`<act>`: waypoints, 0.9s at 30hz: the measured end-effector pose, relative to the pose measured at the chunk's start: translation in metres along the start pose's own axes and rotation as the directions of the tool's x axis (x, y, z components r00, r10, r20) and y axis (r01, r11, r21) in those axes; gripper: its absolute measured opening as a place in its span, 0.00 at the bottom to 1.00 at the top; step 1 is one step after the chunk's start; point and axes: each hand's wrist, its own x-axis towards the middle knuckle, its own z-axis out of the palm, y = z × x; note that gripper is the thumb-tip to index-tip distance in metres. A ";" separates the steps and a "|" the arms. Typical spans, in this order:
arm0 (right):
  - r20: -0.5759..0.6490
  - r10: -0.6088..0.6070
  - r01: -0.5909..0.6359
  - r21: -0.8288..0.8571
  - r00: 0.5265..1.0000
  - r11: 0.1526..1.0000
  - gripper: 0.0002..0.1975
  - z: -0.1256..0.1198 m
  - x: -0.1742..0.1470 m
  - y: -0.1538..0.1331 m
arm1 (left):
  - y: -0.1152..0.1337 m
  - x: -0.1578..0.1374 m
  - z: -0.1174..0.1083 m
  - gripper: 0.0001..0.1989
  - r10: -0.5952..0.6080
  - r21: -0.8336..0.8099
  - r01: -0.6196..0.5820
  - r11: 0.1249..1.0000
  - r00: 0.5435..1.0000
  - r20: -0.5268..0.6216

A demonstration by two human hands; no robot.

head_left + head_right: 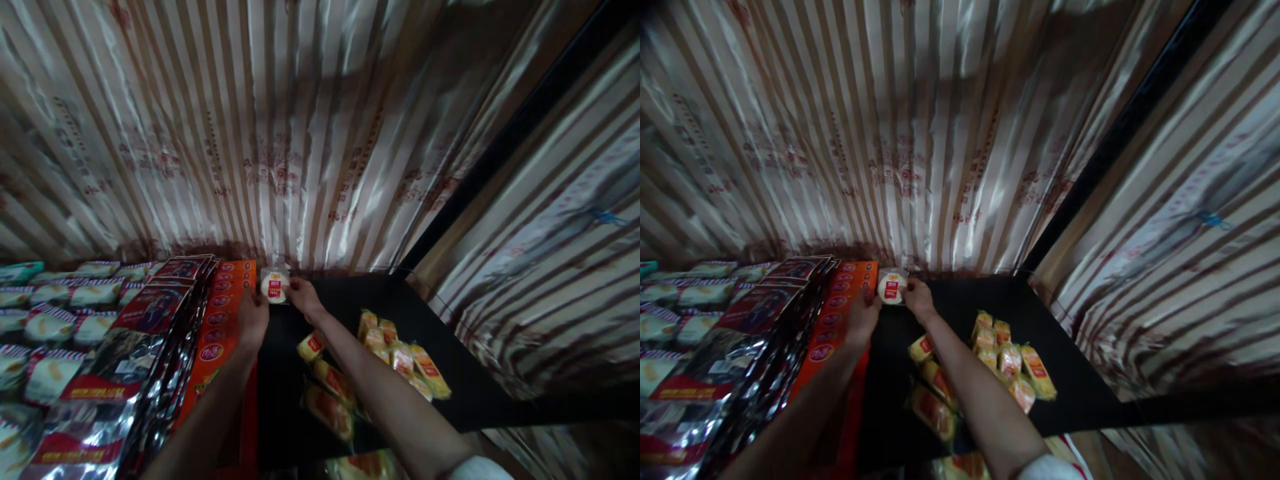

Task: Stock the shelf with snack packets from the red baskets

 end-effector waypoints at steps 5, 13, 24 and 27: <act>-0.024 0.026 -0.028 -0.093 0.999 0.995 0.13 0.013 0.022 -0.007 | -0.011 0.002 0.005 0.22 0.362 0.447 -0.410 0.795 0.912 0.192; -0.037 0.081 -0.088 -0.255 0.996 0.963 0.13 0.018 0.024 -0.019 | -0.013 0.011 0.007 0.22 0.347 0.657 -0.515 0.551 0.857 0.381; -0.058 -0.178 0.144 -0.378 0.982 0.915 0.19 -0.034 -0.007 -0.010 | -0.011 -0.005 0.000 0.23 0.386 0.528 -0.526 0.668 0.850 0.359; -0.034 -0.232 0.185 -0.495 0.972 0.849 0.20 -0.091 -0.034 0.015 | -0.009 -0.041 0.005 0.21 0.332 0.403 -0.473 0.784 0.867 0.372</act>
